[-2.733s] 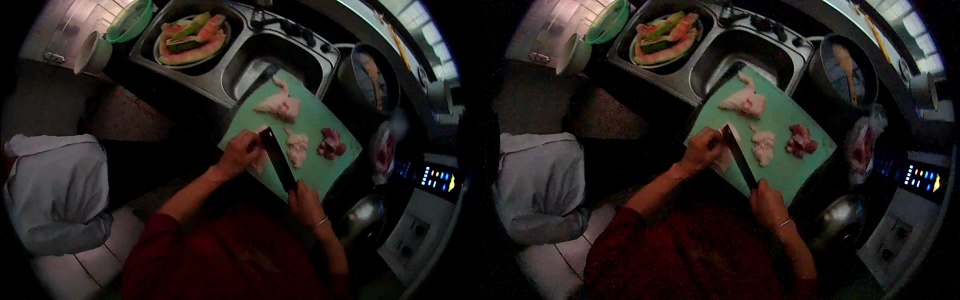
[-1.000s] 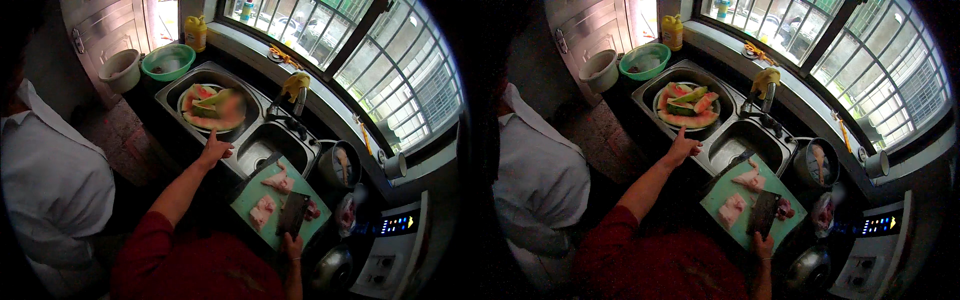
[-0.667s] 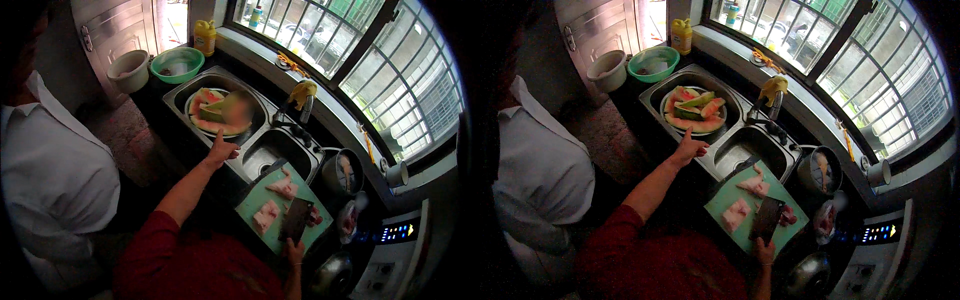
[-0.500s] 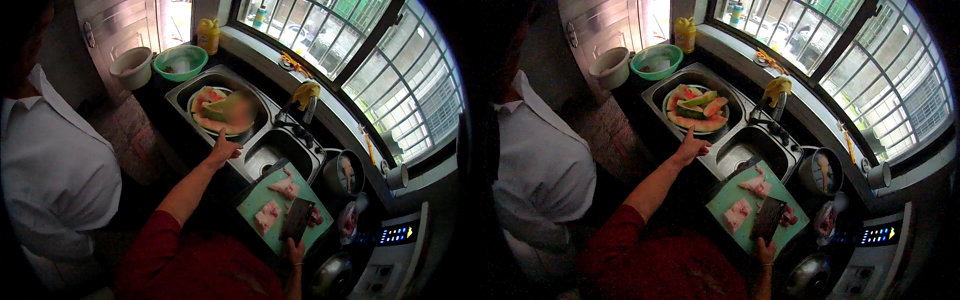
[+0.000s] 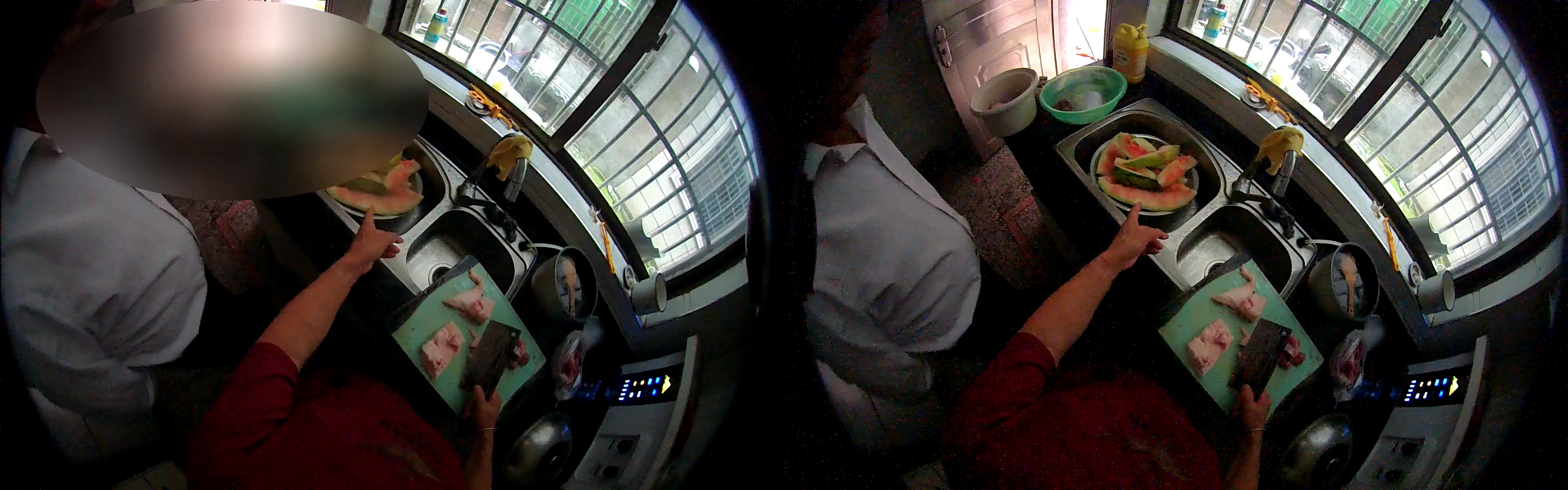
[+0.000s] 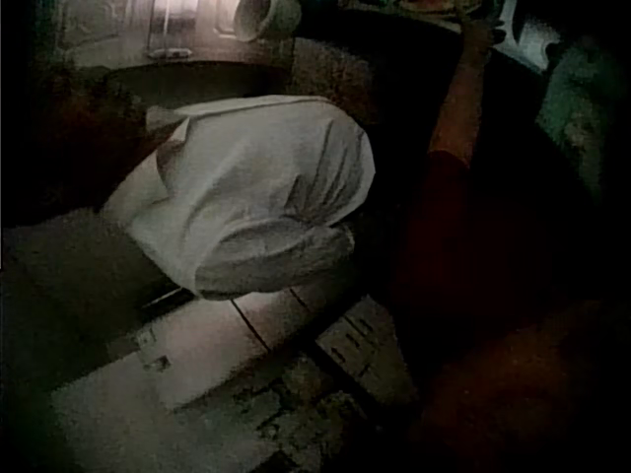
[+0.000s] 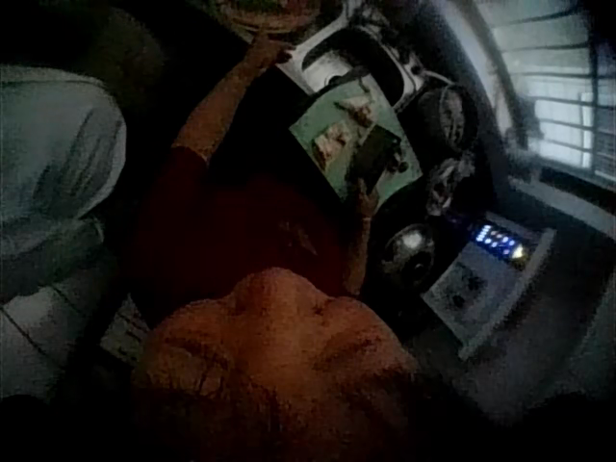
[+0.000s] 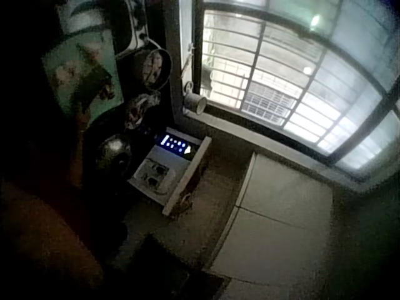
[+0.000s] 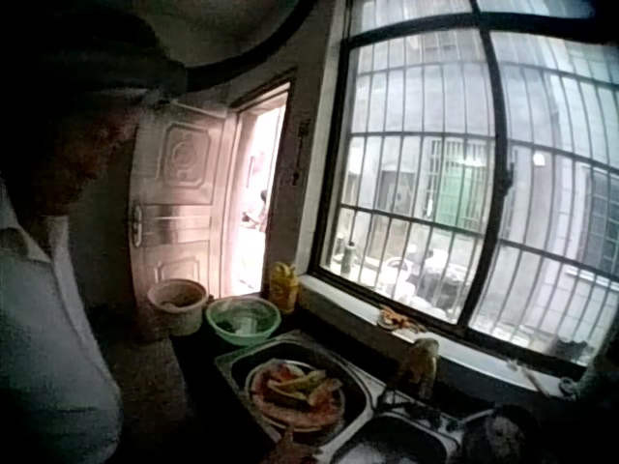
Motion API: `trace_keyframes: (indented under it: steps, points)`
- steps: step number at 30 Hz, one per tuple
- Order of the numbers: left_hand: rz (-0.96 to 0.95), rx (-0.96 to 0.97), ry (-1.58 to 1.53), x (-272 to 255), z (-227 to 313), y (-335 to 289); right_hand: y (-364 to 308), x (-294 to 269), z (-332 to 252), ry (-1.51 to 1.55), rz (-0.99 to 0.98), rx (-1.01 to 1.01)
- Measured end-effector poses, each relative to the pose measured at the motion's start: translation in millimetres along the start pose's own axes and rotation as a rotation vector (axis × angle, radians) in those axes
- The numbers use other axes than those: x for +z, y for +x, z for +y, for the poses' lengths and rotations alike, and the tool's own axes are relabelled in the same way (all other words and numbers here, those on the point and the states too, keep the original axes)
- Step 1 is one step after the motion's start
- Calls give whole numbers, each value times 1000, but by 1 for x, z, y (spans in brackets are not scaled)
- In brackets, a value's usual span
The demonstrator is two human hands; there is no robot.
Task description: The person uses a cleaver to slice raw meat on a cutting board into smaller pieces, then places the pieces into a plastic bag.
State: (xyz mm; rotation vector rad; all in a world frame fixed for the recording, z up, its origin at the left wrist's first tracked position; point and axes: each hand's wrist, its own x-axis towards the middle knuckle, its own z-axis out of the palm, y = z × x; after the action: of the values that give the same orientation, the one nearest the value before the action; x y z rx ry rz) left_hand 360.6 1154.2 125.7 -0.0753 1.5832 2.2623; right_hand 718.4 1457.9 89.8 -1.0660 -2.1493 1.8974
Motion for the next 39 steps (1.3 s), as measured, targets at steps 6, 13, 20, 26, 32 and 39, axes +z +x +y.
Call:
trace_keyframes:
  steps: [6, 13, 20, 26, 32, 39]
  points:
    - [-5, 11, 34, 5, 10, -1, 29, -34, 66, -148, 10, -144]
    - [18, 17, 18, -3, 7, -7, 13, -16, 32, -119, -21, -130]
    - [5, -12, 21, 2, 6, -10, 1, -1, 3, -2, 26, -30]
    - [8, 1, 22, 0, 4, -15, 6, -11, 13, -27, 1, -4]
    - [36, -45, 47, 1, 6, -22, 2, -5, 14, 111, -46, -13]
    - [26, -20, 35, 2, -2, -24, -10, 2, -10, 74, -61, -89]
